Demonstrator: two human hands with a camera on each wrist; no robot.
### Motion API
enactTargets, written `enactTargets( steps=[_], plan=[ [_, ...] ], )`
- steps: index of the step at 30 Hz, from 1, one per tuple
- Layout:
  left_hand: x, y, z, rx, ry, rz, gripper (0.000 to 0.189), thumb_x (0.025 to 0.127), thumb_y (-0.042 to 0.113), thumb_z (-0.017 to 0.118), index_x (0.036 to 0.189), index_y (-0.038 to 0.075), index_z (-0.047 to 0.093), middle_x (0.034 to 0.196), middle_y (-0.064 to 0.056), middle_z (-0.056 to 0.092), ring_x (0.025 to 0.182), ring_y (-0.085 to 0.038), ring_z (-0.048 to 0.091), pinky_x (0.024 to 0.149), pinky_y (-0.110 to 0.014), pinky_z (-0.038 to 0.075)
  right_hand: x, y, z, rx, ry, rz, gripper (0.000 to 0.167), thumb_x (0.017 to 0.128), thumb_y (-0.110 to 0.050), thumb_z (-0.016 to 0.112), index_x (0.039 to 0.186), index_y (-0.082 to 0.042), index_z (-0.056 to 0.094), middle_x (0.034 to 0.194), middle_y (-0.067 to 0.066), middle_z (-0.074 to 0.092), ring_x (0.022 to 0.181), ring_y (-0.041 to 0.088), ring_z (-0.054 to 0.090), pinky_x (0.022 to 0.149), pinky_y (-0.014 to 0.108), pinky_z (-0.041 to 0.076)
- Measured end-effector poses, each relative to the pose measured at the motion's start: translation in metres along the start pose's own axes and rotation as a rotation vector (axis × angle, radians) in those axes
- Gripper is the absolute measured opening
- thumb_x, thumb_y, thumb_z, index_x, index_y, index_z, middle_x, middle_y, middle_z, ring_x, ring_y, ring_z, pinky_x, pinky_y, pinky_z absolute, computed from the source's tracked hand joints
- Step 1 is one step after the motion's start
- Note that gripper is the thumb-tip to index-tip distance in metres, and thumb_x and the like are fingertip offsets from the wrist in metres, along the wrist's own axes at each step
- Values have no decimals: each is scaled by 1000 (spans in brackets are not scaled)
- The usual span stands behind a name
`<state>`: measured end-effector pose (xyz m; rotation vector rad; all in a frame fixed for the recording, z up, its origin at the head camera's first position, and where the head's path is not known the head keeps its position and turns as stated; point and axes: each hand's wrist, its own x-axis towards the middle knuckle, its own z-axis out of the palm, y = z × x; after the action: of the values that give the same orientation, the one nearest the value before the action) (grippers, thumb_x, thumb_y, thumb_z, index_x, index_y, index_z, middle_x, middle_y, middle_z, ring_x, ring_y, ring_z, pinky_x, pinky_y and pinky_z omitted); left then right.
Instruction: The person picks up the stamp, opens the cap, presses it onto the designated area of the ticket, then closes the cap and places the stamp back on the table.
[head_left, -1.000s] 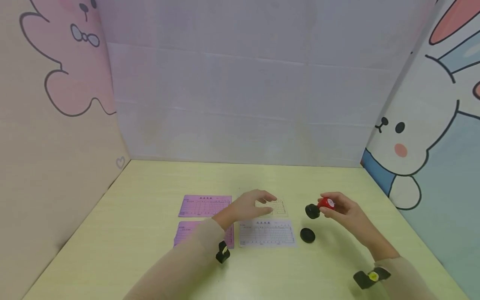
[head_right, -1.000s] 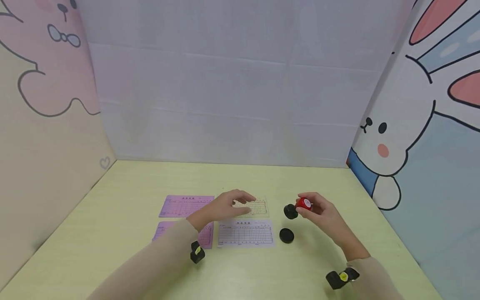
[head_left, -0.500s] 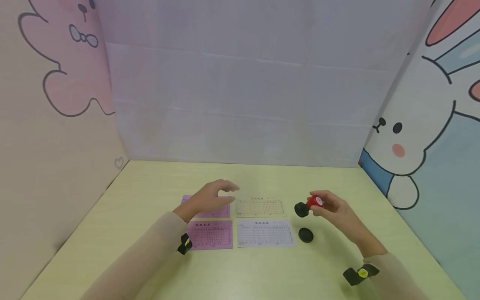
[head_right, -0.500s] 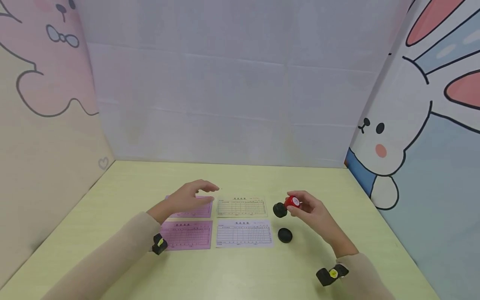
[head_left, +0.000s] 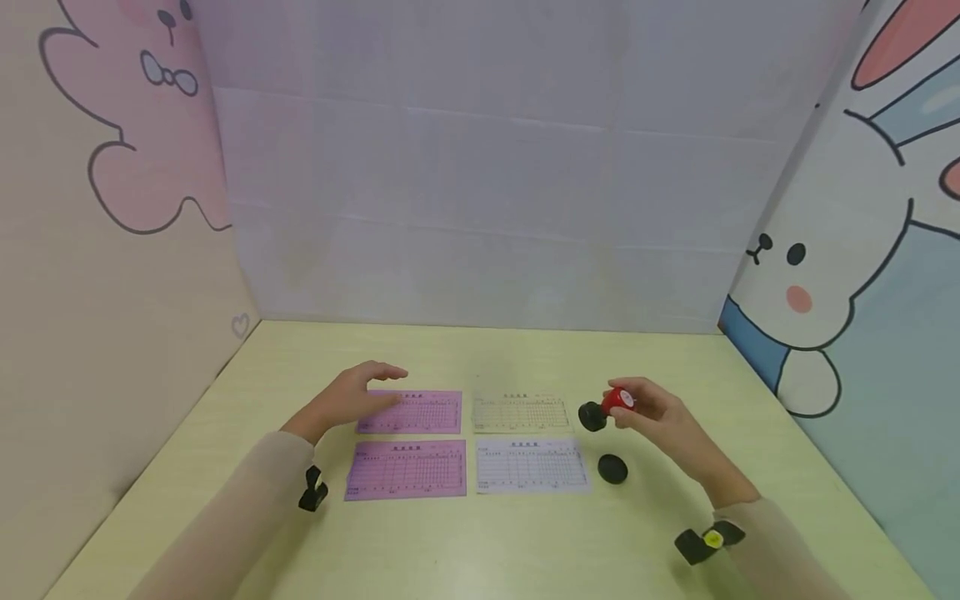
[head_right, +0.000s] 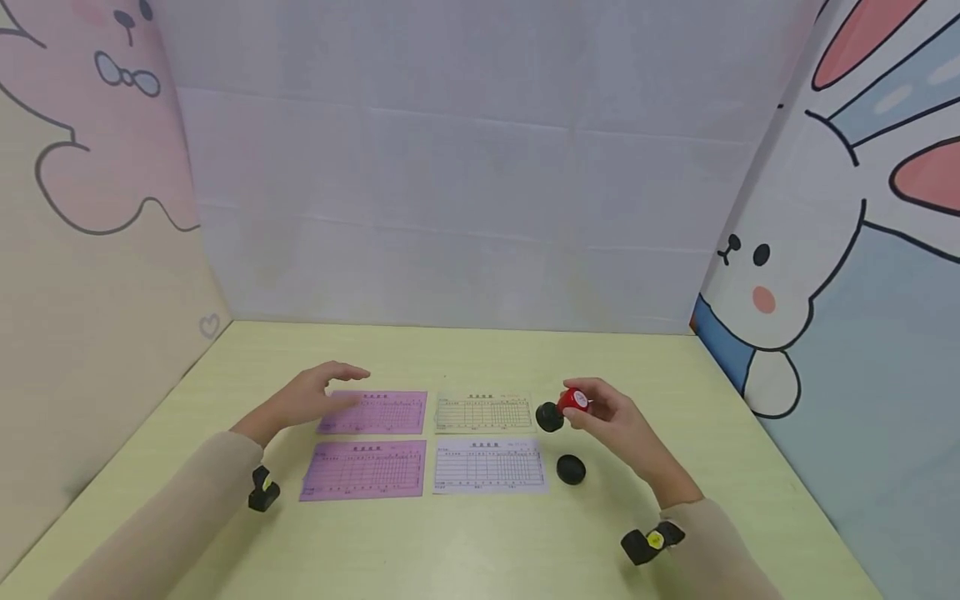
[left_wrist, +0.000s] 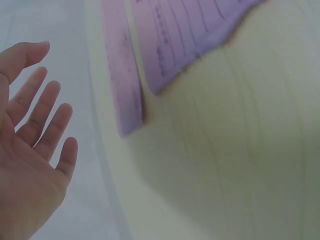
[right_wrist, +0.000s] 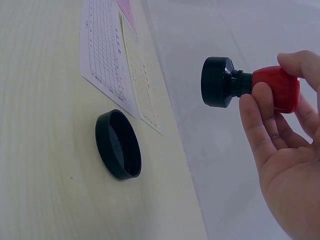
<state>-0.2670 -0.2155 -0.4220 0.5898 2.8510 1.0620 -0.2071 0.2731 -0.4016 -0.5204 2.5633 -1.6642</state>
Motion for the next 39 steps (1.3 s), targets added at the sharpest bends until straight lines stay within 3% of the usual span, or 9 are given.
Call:
enactTargets(
  steps=[7, 13, 16, 24, 31, 39],
  plan=[
    [-13, -34, -6, -11, -55, -102, 45, 94, 23, 71, 137, 10, 61, 144, -19, 51, 138, -45, 38, 110, -64, 31, 4, 0, 7, 6, -7, 11, 46, 98, -25, 68, 139, -12, 54, 125, 16, 61, 108, 46, 62, 89, 23, 53],
    [-20, -47, -13, 7, -129, -41, 51, 94, 24, 71, 140, 7, 57, 147, -22, 47, 138, -48, 35, 111, -65, 28, 11, -1, 15, 16, -24, -22, 44, 98, -21, 67, 138, -8, 54, 123, 18, 61, 106, 47, 61, 89, 23, 53],
    [-23, -49, -16, 12, -159, -10, 56, 93, 27, 73, 142, 6, 54, 148, -23, 46, 139, -49, 33, 112, -66, 25, 19, -3, 22, 31, -41, -32, 43, 98, -20, 68, 137, -9, 55, 123, 18, 61, 107, 44, 62, 90, 23, 53],
    [-25, -49, -15, 17, -182, -34, 60, 94, 30, 72, 145, 7, 51, 154, -21, 39, 143, -50, 25, 113, -67, 20, 40, -13, 46, 74, -101, -61, 42, 95, -20, 71, 135, -15, 59, 124, 14, 61, 106, 32, 63, 90, 30, 55],
    [-26, -50, -15, 9, -189, -63, 58, 95, 25, 71, 146, 9, 51, 157, -19, 36, 145, -49, 22, 114, -66, 19, 63, -19, 73, 69, -125, -124, 38, 95, -19, 71, 132, -14, 61, 118, 9, 62, 97, 29, 63, 86, 46, 56],
    [-25, -48, -14, 27, -205, -44, 57, 94, 24, 72, 145, 6, 53, 155, -19, 39, 143, -50, 26, 113, -66, 22, 80, -32, 101, 37, -129, -136, 37, 93, -27, 74, 129, -22, 64, 114, 2, 65, 88, 24, 64, 81, 36, 55]
  ],
)
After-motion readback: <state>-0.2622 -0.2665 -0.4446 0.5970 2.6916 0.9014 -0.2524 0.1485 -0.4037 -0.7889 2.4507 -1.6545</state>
